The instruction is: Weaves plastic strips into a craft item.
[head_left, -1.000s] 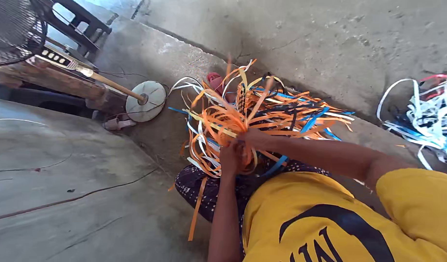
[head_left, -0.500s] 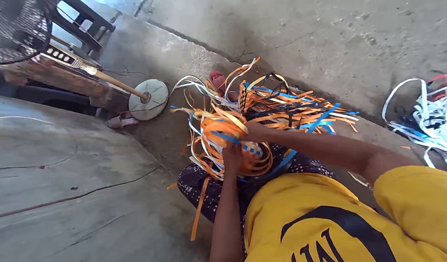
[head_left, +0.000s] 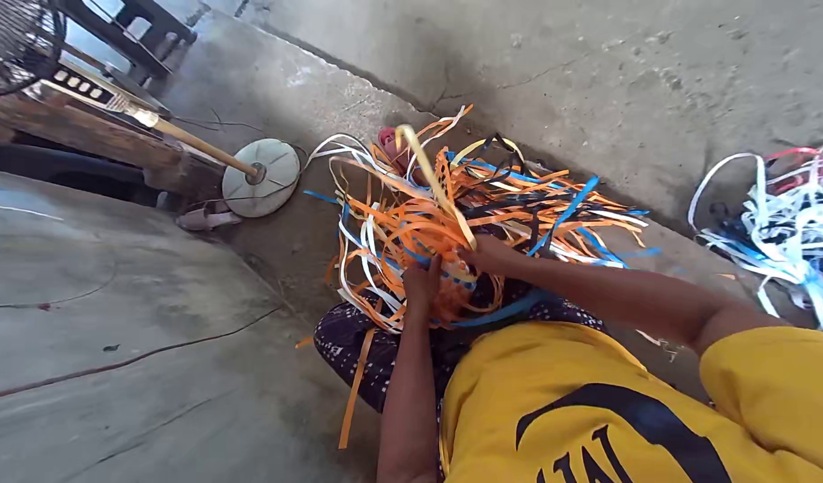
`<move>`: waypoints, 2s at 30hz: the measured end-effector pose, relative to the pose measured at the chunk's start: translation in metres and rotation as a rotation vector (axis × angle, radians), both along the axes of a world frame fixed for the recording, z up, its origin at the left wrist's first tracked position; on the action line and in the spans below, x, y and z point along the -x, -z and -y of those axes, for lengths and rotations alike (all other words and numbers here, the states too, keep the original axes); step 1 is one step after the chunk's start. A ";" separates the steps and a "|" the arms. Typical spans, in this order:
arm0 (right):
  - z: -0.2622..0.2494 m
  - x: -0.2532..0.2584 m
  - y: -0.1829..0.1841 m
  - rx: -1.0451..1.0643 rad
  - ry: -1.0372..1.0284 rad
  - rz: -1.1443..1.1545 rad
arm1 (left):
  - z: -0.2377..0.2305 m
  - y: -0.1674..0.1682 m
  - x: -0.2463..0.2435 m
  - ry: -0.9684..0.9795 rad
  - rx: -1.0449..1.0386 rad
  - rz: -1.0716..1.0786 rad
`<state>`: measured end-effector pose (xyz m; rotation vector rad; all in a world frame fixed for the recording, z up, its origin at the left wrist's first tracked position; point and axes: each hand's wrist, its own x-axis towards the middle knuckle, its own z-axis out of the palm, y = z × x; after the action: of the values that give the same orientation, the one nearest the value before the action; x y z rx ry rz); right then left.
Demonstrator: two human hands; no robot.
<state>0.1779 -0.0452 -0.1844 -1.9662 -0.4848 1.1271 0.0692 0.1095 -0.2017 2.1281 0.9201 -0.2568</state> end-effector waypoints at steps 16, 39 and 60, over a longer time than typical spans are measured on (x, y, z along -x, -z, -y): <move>-0.041 -0.029 0.001 -0.138 -0.104 0.174 | 0.004 0.009 0.008 -0.019 -0.047 0.147; 0.013 -0.032 -0.006 -0.093 0.039 0.103 | 0.016 -0.023 -0.046 0.257 -0.289 -0.185; -0.056 -0.054 0.047 -0.292 -0.016 0.141 | 0.013 0.019 -0.021 0.141 -0.306 0.178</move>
<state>0.2317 0.0110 -0.2318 -1.7939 -0.6995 0.8749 0.0905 0.0962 -0.2207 2.4557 0.7439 0.0064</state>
